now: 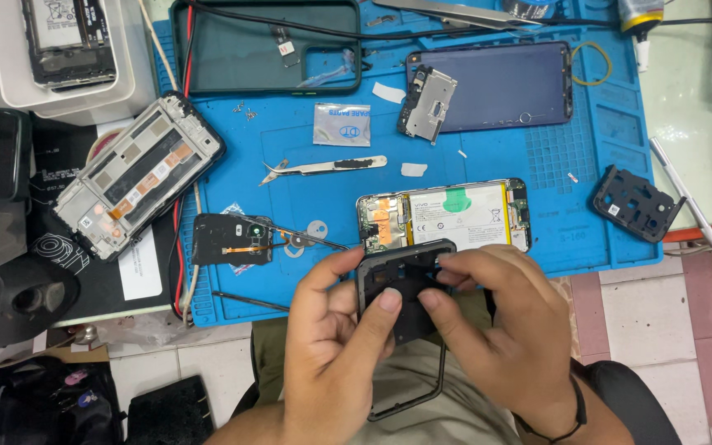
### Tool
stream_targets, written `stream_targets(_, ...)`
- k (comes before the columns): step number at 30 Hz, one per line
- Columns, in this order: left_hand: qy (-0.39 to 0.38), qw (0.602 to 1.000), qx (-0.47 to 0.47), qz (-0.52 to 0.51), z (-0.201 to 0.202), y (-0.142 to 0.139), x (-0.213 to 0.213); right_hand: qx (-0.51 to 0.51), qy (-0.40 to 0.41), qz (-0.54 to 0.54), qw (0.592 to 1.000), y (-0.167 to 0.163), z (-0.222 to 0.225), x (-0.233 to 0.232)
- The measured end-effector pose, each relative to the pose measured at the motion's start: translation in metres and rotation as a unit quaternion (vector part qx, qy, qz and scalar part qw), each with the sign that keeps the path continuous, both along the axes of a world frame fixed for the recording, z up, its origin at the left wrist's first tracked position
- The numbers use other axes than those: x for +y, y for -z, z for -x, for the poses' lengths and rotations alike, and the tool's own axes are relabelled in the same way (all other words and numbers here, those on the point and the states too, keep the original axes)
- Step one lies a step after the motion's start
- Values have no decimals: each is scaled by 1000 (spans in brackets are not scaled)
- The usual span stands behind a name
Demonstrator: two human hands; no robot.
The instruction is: The person works at a repair bench reassembling a smartphone. They peel protective film and adhesive pieces, fit a small component into the phone's midframe, press parts into place, and handle the frame, battery and camera module while aligning internal parts by hand.
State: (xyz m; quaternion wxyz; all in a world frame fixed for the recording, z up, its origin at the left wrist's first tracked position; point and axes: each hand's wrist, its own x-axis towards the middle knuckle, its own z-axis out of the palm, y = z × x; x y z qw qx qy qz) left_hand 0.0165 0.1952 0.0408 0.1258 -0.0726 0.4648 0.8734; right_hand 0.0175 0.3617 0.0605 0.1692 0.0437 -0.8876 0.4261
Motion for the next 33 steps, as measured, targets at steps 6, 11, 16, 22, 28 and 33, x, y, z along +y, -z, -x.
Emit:
stream_targets(6,13,999,-16,-38,0,3,-2,-66,-3,69,995,-1,1,2)
stream_targets(11,2,999,-30,-15,2,5,-4,-85,-52,176,979,6,-1,10)
stream_targets(16,10,1000,-12,-15,4,5,-6,-113,-97,337,930,11,-6,20)
stream_targets(22,20,999,-27,-9,1,1,-2,-118,-25,262,958,10,-8,15)
stream_targets(28,17,999,-22,-23,0,2,-1,-88,6,236,968,5,-3,7)
stream_targets(33,9,1000,-22,-21,-2,4,1,-77,21,218,973,5,-1,5)
